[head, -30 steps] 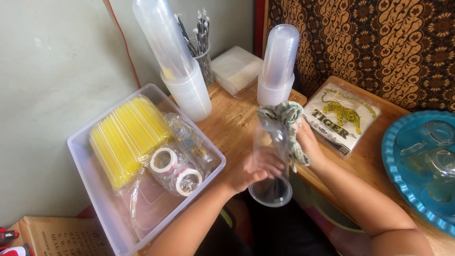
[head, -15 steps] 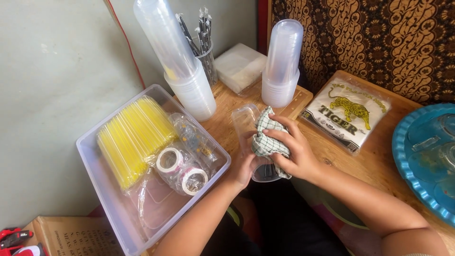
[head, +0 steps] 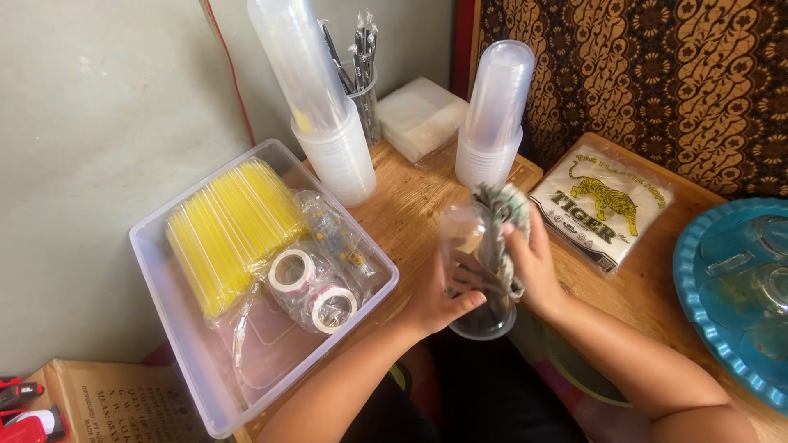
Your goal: Cleaning plastic cups by wiping them with a cloth and stacking them.
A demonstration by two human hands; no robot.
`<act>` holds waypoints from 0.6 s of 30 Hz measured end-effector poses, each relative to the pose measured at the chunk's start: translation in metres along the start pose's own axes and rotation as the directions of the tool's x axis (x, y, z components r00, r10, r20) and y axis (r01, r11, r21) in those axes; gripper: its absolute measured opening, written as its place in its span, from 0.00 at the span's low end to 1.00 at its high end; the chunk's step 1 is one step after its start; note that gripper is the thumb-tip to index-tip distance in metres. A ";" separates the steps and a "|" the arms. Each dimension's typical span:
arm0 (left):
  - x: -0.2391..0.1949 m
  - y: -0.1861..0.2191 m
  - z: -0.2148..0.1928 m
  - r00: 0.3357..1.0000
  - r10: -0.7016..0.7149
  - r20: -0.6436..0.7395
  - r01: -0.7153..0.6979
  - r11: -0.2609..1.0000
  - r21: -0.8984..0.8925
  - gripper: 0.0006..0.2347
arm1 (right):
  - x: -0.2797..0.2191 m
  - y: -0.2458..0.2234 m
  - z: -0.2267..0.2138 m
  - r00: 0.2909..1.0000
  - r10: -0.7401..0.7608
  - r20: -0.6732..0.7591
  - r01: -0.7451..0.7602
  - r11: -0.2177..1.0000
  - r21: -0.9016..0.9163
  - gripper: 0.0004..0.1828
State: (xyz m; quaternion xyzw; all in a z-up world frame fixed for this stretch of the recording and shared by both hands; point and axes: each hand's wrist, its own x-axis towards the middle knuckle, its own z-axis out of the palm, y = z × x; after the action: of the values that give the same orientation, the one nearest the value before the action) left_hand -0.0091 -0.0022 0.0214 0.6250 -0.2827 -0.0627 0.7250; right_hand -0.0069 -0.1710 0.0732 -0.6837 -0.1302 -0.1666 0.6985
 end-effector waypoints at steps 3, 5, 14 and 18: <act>0.010 0.024 0.008 0.970 0.176 -0.167 -0.114 0.938 0.328 0.38 | 0.010 0.026 -0.007 0.943 -0.318 0.094 0.328 0.935 -0.137 0.21; 0.016 0.026 0.009 0.951 0.188 -0.245 -0.078 0.914 0.399 0.40 | 0.017 0.051 -0.011 0.944 -0.319 0.090 0.328 0.937 -0.118 0.21; 0.051 0.033 0.019 0.772 0.147 -0.618 0.050 0.956 0.289 0.41 | 0.038 0.073 -0.007 0.961 -0.011 -0.278 0.010 1.000 -0.005 0.16; 0.080 0.021 0.026 0.616 0.145 -0.774 0.119 0.955 0.273 0.40 | 0.039 0.069 -0.005 0.941 0.037 -0.335 -0.025 0.999 0.040 0.13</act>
State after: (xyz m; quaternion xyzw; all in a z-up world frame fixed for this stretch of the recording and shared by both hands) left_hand 0.0392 -0.0557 0.0694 0.6883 0.0529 0.2662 0.6727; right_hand 0.0570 -0.1772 0.0261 -0.6349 -0.0013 -0.2674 0.7249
